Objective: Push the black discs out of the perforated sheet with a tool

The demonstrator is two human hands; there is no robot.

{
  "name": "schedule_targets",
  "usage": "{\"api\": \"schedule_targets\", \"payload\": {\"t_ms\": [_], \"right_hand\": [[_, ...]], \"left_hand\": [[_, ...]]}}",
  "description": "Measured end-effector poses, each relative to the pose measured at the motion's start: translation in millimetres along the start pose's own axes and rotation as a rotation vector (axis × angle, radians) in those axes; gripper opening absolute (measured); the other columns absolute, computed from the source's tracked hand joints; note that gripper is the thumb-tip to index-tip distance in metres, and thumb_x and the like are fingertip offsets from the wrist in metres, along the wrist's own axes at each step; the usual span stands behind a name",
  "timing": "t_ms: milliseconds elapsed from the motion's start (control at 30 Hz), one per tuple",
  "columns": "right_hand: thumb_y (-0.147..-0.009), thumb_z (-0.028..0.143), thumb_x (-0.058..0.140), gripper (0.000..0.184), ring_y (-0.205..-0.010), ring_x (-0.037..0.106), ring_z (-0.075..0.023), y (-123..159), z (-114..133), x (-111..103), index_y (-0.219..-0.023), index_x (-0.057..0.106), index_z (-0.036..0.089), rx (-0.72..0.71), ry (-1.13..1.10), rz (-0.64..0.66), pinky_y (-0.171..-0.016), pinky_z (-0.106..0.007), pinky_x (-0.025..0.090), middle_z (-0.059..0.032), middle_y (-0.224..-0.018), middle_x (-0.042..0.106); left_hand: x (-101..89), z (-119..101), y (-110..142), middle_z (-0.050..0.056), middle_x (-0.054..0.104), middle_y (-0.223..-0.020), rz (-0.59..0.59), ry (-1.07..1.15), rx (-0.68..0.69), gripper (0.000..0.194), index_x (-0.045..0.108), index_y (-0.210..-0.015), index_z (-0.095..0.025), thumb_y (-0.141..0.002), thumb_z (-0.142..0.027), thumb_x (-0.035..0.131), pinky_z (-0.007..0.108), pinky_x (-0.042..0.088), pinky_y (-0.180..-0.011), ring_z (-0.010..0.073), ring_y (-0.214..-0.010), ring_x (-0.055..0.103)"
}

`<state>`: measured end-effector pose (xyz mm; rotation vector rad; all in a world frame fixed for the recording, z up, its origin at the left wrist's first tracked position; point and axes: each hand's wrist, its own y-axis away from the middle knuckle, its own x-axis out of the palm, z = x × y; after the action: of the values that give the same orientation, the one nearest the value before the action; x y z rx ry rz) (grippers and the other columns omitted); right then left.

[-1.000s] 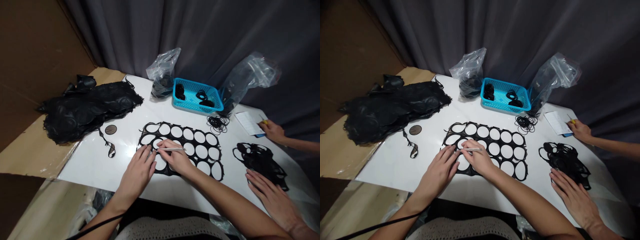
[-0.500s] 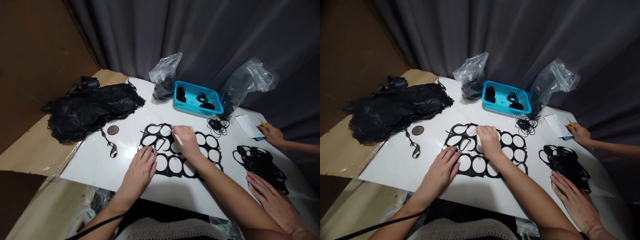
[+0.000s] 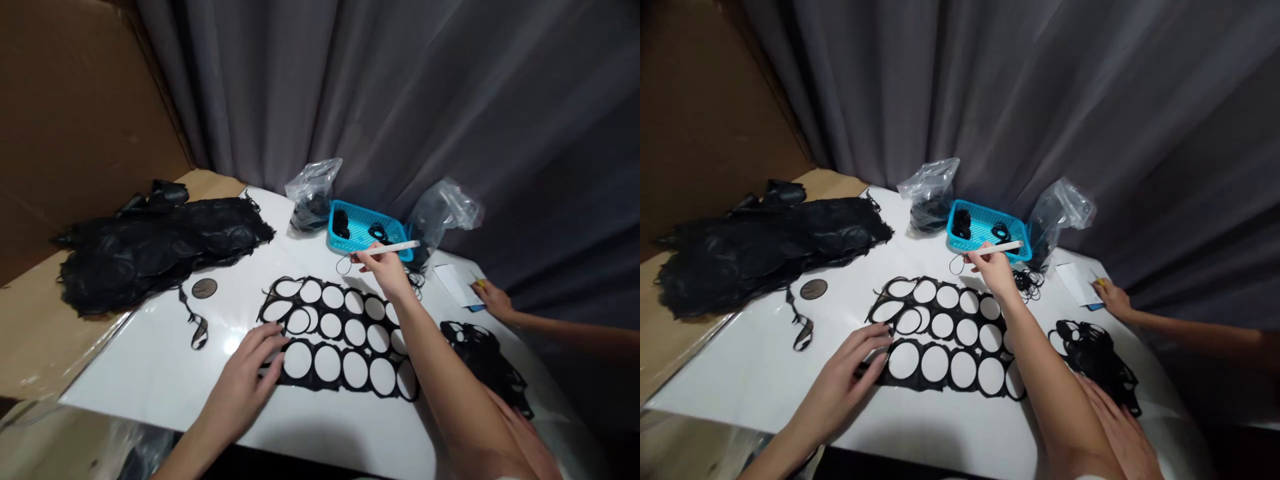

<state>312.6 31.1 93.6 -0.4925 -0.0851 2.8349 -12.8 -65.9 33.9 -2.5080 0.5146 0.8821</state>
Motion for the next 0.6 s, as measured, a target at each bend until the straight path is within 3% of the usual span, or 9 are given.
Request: {"api": "schedule_targets", "payload": {"t_ms": [167,300,367,467,533,600], "right_hand": [[-0.084,0.035,0.056,0.018,-0.077,0.071,-0.0211,-82,-1,-17,-0.073,0.048,0.024,-0.081,0.325,-0.204,-0.064,-0.028,0.054,-0.0066,-0.083,0.074],[-0.083,0.026,0.055,0.020,-0.084,0.068,-0.0253,-124,-1,-10,-0.065,0.046,0.024,-0.133,0.483,-0.264,-0.075,-0.033,0.051,-0.0090,-0.079,0.071],[-0.082,0.021,0.057,0.022,-0.088,0.067,-0.0264,-133,-1,0,-0.063,0.046,0.024,-0.153,0.547,-0.231,-0.079,-0.034,0.048,-0.0093,-0.079,0.070],[-0.075,0.014,0.066,0.024,-0.081,0.066,-0.0231,-134,1,16,-0.059,0.050,0.022,-0.147,0.618,-0.080,-0.076,-0.030,0.046,-0.0049,-0.070,0.068],[-0.071,0.012,0.071,0.024,-0.075,0.064,-0.0197,-130,6,19,-0.059,0.052,0.020,-0.136,0.643,0.007,-0.073,-0.027,0.045,-0.0019,-0.067,0.067],[-0.077,0.016,0.069,0.017,-0.079,0.063,-0.0170,-117,12,16,-0.065,0.056,0.018,-0.140,0.649,0.026,-0.076,-0.026,0.044,-0.0023,-0.075,0.069]], "left_hand": [[-15.2,4,-7,0.002,0.068,-0.099,-0.117,0.288,-0.256,0.025,0.063,-0.096,-0.024,-0.101,-0.045,0.050,0.028,0.049,-0.081,0.0189,-0.092,0.065],[-15.0,7,-11,0.000,0.066,-0.085,-0.124,0.346,-0.335,0.030,0.062,-0.094,-0.024,-0.098,-0.052,0.052,0.026,0.046,-0.073,0.0176,-0.079,0.061],[-14.0,7,-12,0.000,0.066,-0.084,-0.119,0.346,-0.343,0.031,0.062,-0.092,-0.023,-0.098,-0.052,0.052,0.026,0.045,-0.073,0.0176,-0.078,0.060],[-14.1,6,-13,0.001,0.068,-0.087,-0.121,0.334,-0.349,0.032,0.063,-0.092,-0.022,-0.098,-0.052,0.052,0.027,0.045,-0.074,0.0183,-0.080,0.062],[-14.8,5,-13,0.002,0.069,-0.088,-0.120,0.323,-0.355,0.032,0.063,-0.093,-0.022,-0.097,-0.051,0.052,0.028,0.046,-0.077,0.0193,-0.082,0.063],[-15.2,3,-13,0.003,0.070,-0.091,-0.113,0.320,-0.365,0.031,0.064,-0.094,-0.021,-0.097,-0.050,0.053,0.029,0.046,-0.079,0.0201,-0.085,0.064]]}}
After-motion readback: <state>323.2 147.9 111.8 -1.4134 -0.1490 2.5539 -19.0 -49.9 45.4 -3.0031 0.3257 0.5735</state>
